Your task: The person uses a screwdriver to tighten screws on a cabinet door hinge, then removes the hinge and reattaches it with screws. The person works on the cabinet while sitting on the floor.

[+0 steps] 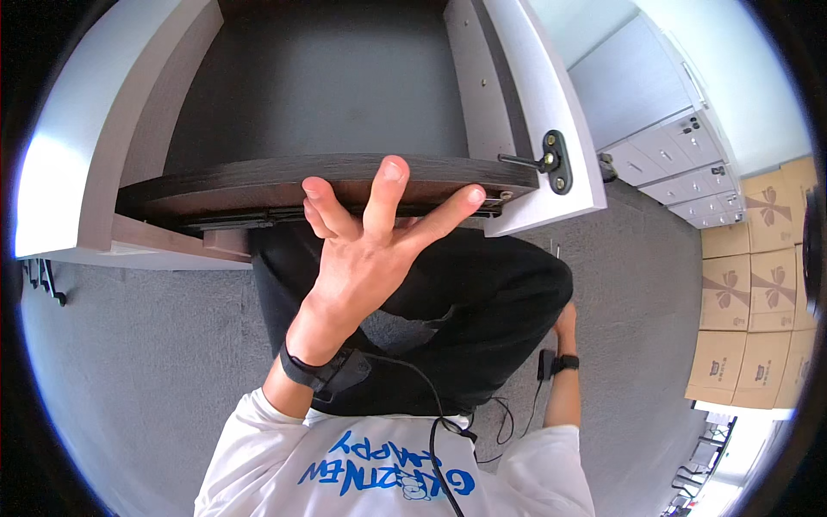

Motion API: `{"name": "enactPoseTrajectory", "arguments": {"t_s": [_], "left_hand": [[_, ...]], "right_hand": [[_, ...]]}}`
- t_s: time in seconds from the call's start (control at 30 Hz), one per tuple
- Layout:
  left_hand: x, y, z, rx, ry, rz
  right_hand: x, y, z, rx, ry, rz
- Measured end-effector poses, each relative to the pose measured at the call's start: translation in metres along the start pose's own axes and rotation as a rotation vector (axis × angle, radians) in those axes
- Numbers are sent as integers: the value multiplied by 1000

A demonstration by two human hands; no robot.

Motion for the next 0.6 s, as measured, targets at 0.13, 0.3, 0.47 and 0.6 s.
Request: {"name": "enactPoseTrajectory", "arguments": {"t_s": [0.13, 0.3, 0.47, 0.6], "left_hand": [[-16, 2, 25, 131, -93, 63], [-21, 6, 80, 868, -49, 386], [-18, 41, 88, 1453, -460, 472], [-14, 72, 95, 1552, -653, 519]], "right_hand": [[58, -48, 77, -553, 51, -513], [119, -151, 188, -833, 314, -476], [149, -300, 231, -918, 179, -77], [159, -400, 202, -894, -130, 158]]}}
Point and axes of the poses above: each hand's wrist, its own x-axis away from the middle knuckle, its own z-axis out of the back of the hand, y = z × x, the point moved 4 cm from there along -x, towards the middle knuckle, and after that the axes turned 12 degrees about y, right-handed, at the moved point
